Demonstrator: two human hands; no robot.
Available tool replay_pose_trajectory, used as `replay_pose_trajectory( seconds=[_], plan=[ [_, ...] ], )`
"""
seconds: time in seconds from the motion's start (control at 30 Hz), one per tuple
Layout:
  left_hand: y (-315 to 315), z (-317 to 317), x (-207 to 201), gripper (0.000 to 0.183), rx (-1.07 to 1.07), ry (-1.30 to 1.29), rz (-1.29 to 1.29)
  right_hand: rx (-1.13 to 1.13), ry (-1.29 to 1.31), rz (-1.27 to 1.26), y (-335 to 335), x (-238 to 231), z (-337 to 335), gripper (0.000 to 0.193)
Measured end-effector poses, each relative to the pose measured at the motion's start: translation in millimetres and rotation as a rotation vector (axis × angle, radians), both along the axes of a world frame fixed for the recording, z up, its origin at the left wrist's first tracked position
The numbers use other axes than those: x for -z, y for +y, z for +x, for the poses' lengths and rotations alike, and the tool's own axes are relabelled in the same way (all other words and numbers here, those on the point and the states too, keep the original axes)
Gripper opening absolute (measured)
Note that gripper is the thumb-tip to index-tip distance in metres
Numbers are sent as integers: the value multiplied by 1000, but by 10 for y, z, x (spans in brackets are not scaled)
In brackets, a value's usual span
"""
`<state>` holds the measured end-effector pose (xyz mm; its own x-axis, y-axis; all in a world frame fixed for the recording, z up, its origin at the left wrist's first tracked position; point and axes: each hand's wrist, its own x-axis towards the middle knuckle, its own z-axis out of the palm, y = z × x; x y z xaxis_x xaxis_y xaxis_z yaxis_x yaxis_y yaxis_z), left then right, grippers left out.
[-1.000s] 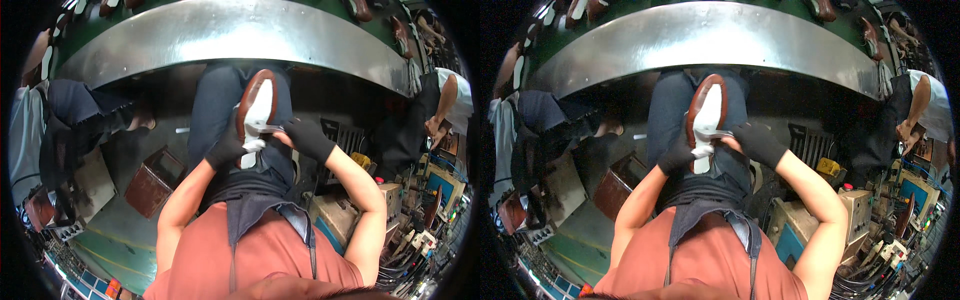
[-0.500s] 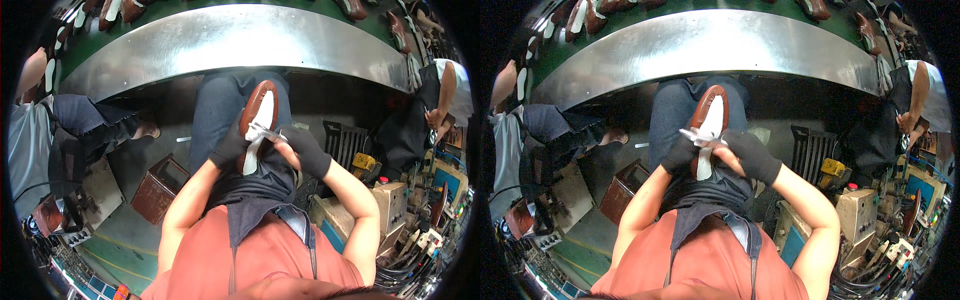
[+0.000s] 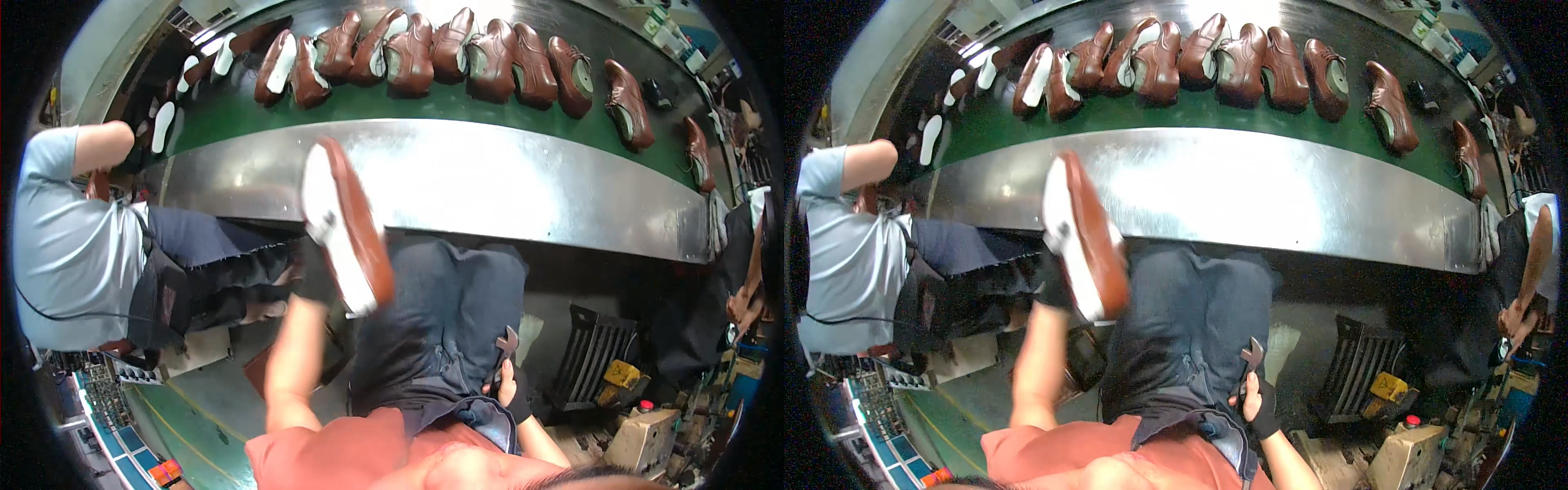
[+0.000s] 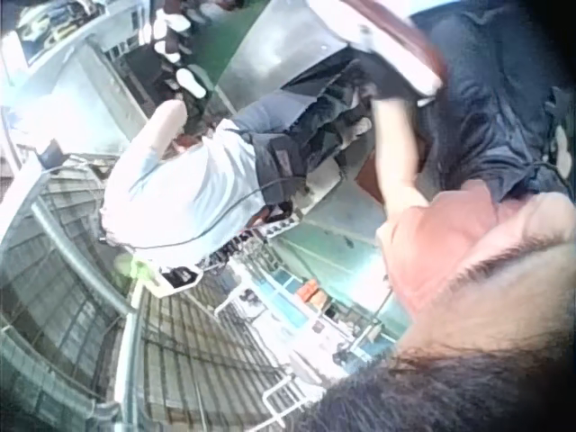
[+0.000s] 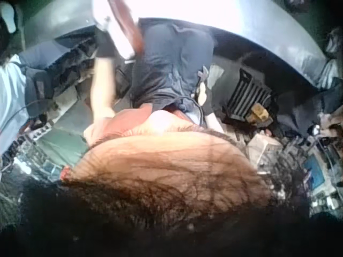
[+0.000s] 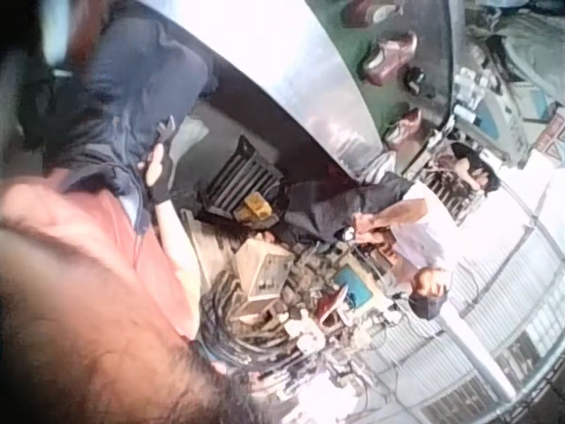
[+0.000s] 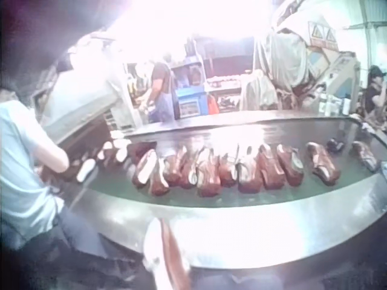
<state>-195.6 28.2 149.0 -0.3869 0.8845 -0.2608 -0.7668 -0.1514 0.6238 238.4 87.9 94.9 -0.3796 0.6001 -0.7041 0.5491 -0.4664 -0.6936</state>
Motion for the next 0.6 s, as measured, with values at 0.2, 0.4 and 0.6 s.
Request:
replay_pose_trajectory(
  seconds=[0.2,0.4,0.6],
  plan=[
    [595,-3551,-339,50,-235,826,-696,-21,50,-97,161,234,-7,57],
    [2814,-2510,-505,24,-424,2245,-94,7,184,-54,292,-196,-264,51],
    [4376,588,-24,75,-3,1685,-3,-30,147,-21,258,-143,-216,43]
  ],
)
